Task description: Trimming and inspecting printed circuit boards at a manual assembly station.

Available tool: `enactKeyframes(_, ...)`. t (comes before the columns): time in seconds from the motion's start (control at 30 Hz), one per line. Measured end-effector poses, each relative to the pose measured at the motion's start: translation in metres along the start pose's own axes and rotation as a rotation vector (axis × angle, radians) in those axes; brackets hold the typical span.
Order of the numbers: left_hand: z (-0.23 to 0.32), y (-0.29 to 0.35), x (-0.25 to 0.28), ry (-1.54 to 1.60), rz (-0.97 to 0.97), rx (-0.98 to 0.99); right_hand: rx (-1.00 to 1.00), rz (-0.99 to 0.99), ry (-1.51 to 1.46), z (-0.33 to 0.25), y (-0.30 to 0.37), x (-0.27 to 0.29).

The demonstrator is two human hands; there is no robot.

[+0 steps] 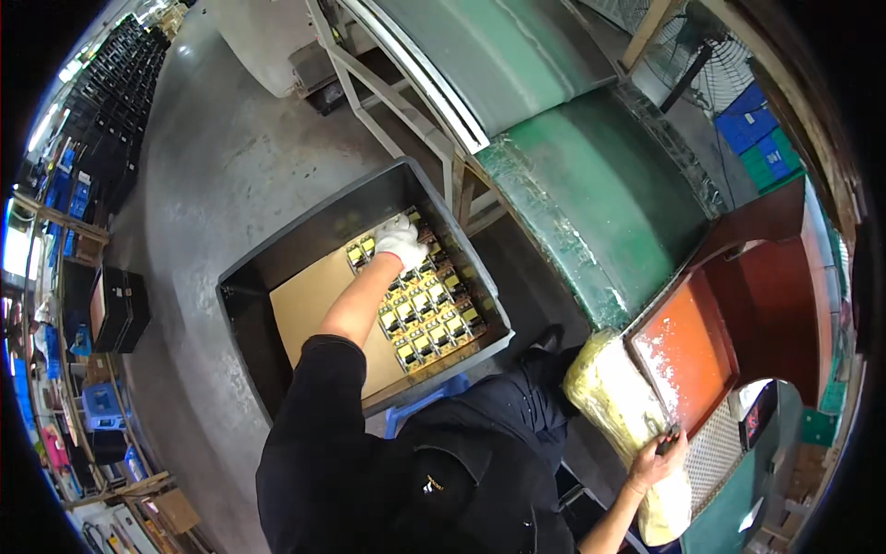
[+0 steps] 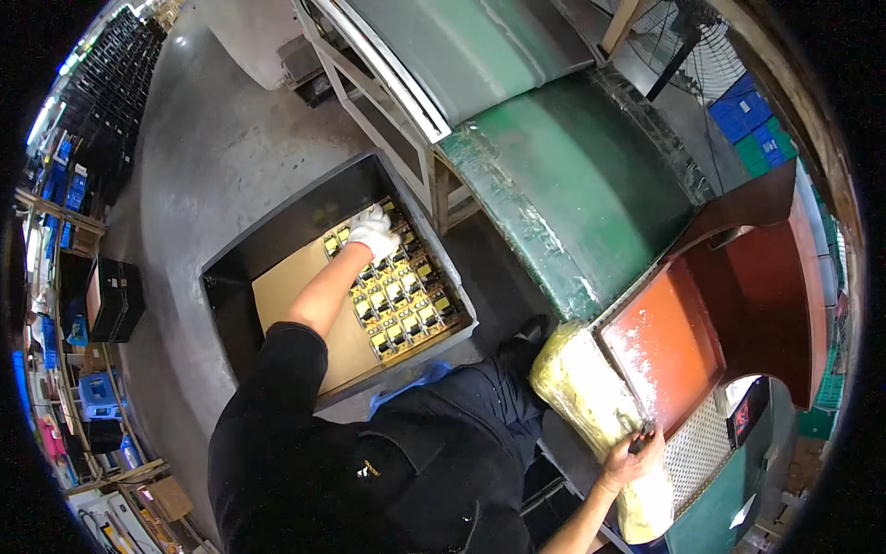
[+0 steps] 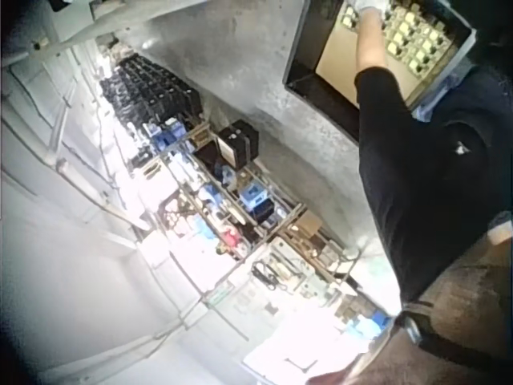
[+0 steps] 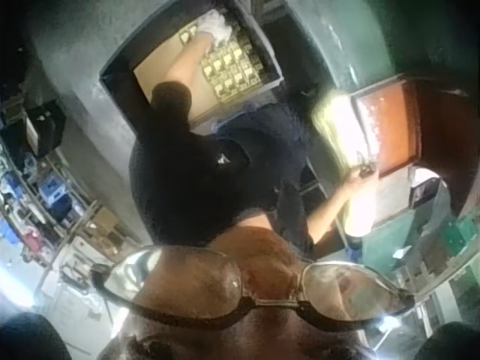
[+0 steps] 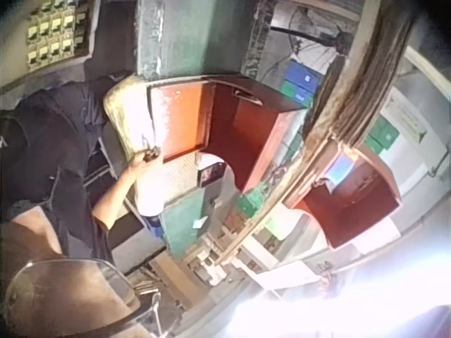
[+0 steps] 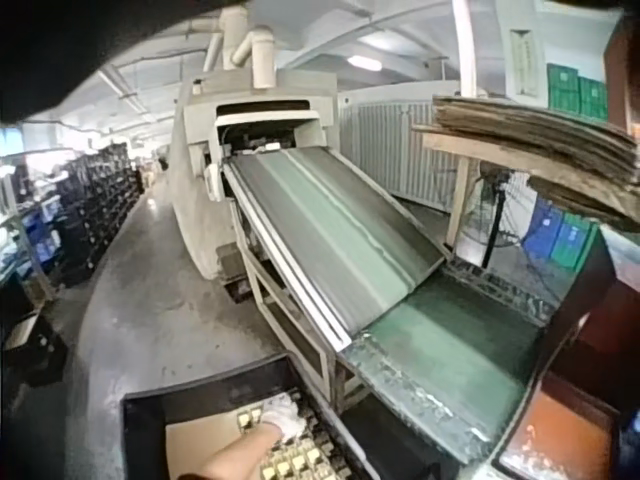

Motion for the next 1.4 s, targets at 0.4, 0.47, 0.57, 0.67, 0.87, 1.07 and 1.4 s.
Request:
enactKeyframes(0.4, 0.021, 0.055, 0.045, 0.176, 0.313, -0.006, -0.215, 0.058, -0.346, 0.024, 0.000, -0.001)
enactKeyframes(0.47, 0.043, 0.095, 0.090, 0.368, 0.390, -0.056, -0.335, 0.159, -0.510, 0.029, 0.004, 0.005)
enactKeyframes(0.57, 0.067, 0.152, 0.118, 0.568, 0.801, -0.187, -0.437, 0.271, -0.686, 0.030, 0.004, 0.017)
enactKeyframes(0.67, 0.134, 0.212, 0.171, 0.714, 0.856, -0.381, -0.568, 0.222, -0.818, 0.046, 0.020, 0.003)
enactKeyframes(0.87, 0.231, 0.239, 0.174, 0.687, 0.915, -0.822, -0.593, 0.285, -1.081, 0.007, -0.021, 0.007)
enactKeyframes(1.07, 0.386, 0.296, 0.192, 0.612, 0.769, -1.274, -0.621, 0.578, -0.847, 0.020, -0.002, 0.051)
enactKeyframes(1.4, 0.426, 0.316, 0.172, 0.258, 1.041, -1.450, -0.620, 0.290, -1.135, 0.008, 0.004, 0.037)
Point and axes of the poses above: each hand's wrist, its own y-axis away from the middle knuckle, its own x-axis out of the back of the hand, z = x × y, the point moved 4 cm from there along -y, towards the middle knuckle, and after that the axes turned 2 degrees about -y, right-handed, at the moved point
